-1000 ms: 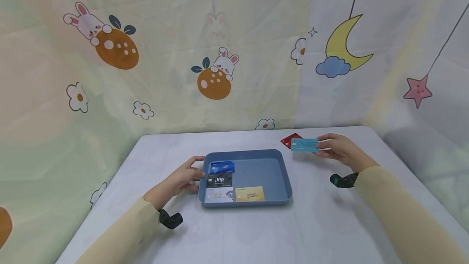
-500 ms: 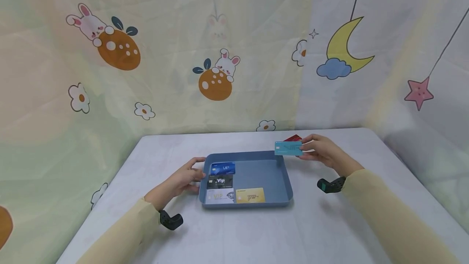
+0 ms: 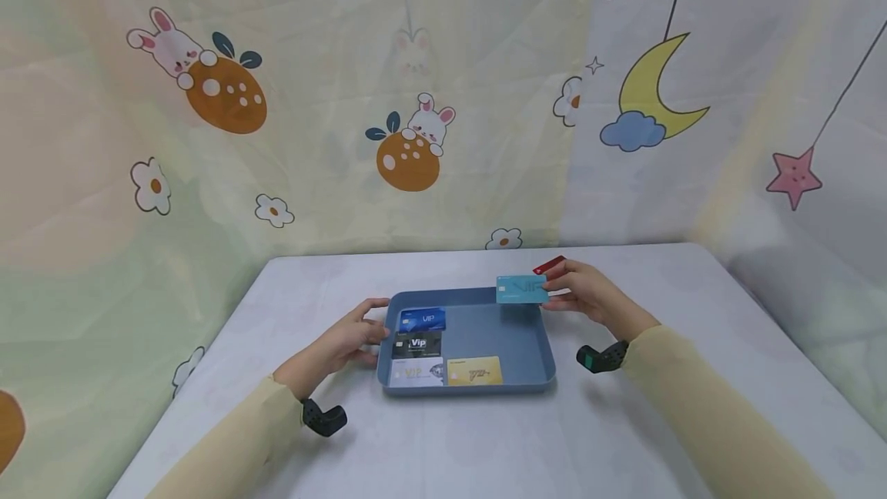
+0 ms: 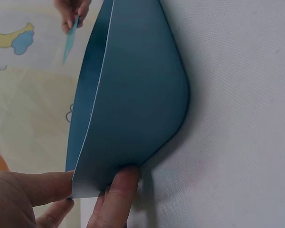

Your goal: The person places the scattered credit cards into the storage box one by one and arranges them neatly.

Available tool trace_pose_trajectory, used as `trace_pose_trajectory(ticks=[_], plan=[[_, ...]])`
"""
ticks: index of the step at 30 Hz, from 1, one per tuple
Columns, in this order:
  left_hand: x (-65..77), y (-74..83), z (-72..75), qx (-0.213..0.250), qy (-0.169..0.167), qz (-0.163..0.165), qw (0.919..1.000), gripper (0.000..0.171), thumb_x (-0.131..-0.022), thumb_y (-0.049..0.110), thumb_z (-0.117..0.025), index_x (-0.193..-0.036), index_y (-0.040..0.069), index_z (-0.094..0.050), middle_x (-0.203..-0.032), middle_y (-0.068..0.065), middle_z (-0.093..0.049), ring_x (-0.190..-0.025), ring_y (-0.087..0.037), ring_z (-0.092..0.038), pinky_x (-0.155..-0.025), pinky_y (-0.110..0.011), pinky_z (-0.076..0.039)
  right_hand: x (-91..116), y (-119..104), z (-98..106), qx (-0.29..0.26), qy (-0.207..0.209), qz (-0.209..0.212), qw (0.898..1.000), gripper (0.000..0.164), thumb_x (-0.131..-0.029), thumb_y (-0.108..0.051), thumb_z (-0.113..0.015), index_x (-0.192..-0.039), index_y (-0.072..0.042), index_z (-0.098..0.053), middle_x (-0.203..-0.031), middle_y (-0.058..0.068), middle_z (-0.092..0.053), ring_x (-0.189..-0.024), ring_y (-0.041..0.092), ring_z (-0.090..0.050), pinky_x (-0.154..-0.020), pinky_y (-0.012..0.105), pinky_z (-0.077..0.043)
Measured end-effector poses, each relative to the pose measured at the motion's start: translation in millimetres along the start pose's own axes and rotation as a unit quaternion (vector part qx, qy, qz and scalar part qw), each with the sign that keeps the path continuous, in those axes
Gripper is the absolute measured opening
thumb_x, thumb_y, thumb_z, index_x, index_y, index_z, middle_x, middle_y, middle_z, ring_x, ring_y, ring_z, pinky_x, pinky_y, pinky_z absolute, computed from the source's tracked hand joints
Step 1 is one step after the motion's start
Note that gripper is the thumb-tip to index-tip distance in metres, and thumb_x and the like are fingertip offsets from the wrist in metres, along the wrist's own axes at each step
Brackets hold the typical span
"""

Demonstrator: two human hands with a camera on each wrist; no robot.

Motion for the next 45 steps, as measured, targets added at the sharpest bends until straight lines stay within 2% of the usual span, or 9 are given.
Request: trace_pose_trajectory(ticks=[12,20,30,35,39,45], plan=[[2.0,0.7,-0.8,0.004,0.001,0.001,1.0000,0.071,-0.096,0.003,-0.064,-0.157,0.027,-0.038,-0.146,-0.025,-0.050,-0.108,-0.030,-0.062,-0.069,-0.037,-0.061,1,7,-22,0.019,-0.002,0.009,1.000,0.047,-0.101,-0.006,-0.063,-0.143,0.005,-0.046,-0.135,0.025,-0.049,-0.077,0.019,-0.070,-0.076,0.029,-0.062],[2.3,0.8,0.3,-0.001,0.004,0.001,1.0000,0.071,-0.096,0.003,-0.064,-0.157,0.027,-0.038,-0.147,-0.026,-0.049,-0.108,-0.031,-0.063,-0.069,-0.038,-0.062,-2,14,-45,0.006,-0.008,-0.009,1.000,0.038,-0.100,-0.003,-0.061,-0.136,0.003,-0.049,-0.123,0.021,-0.053,-0.082,0.024,-0.066,-0.074,0.031,-0.062],[2.2,1.0,0.2,-0.003,0.006,-0.001,1.0000,0.070,-0.096,0.003,-0.063,-0.157,0.026,-0.038,-0.147,-0.027,-0.049,-0.116,-0.035,-0.061,-0.071,-0.039,-0.062,0,21,-66,-0.003,-0.010,-0.016,1.000,0.031,-0.099,-0.001,-0.061,-0.128,0.002,-0.054,-0.121,0.022,-0.054,-0.074,0.023,-0.070,-0.072,0.032,-0.063],[2.3,0.9,-0.3,-0.003,0.007,0.000,1.0000,0.070,-0.096,0.003,-0.064,-0.157,0.026,-0.038,-0.146,-0.026,-0.050,-0.112,-0.033,-0.062,-0.070,-0.038,-0.062,1,21,-71,0.001,-0.014,-0.021,1.000,0.027,-0.099,-0.002,-0.061,-0.125,0.001,-0.053,-0.121,0.023,-0.054,-0.075,0.024,-0.071,-0.072,0.032,-0.063],[2.7,1.6,-0.3,-0.004,0.008,0.000,1.0000,0.070,-0.096,0.003,-0.064,-0.157,0.026,-0.038,-0.147,-0.027,-0.050,-0.108,-0.032,-0.062,-0.070,-0.038,-0.062,2,21,-75,0.012,-0.019,-0.019,1.000,0.024,-0.099,-0.002,-0.061,-0.122,-0.001,-0.053,-0.121,0.022,-0.054,-0.074,0.024,-0.071,-0.072,0.032,-0.063],[2.7,2.1,-0.3,-0.003,0.005,0.001,1.0000,0.071,-0.096,0.003,-0.064,-0.157,0.026,-0.038,-0.147,-0.027,-0.049,-0.109,-0.032,-0.062,-0.070,-0.038,-0.062,4,22,-83,0.059,-0.023,-0.012,0.998,0.027,-0.099,-0.002,-0.061,-0.125,0.000,-0.052,-0.118,0.022,-0.055,-0.069,0.020,-0.070,-0.069,0.030,-0.062]])
Point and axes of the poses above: each hand's wrist, its own x-axis away from the middle knuckle, its own z-axis out of the back of the hand, y = z × x, the point moved 10 cm from there along -x, towards the middle knuckle
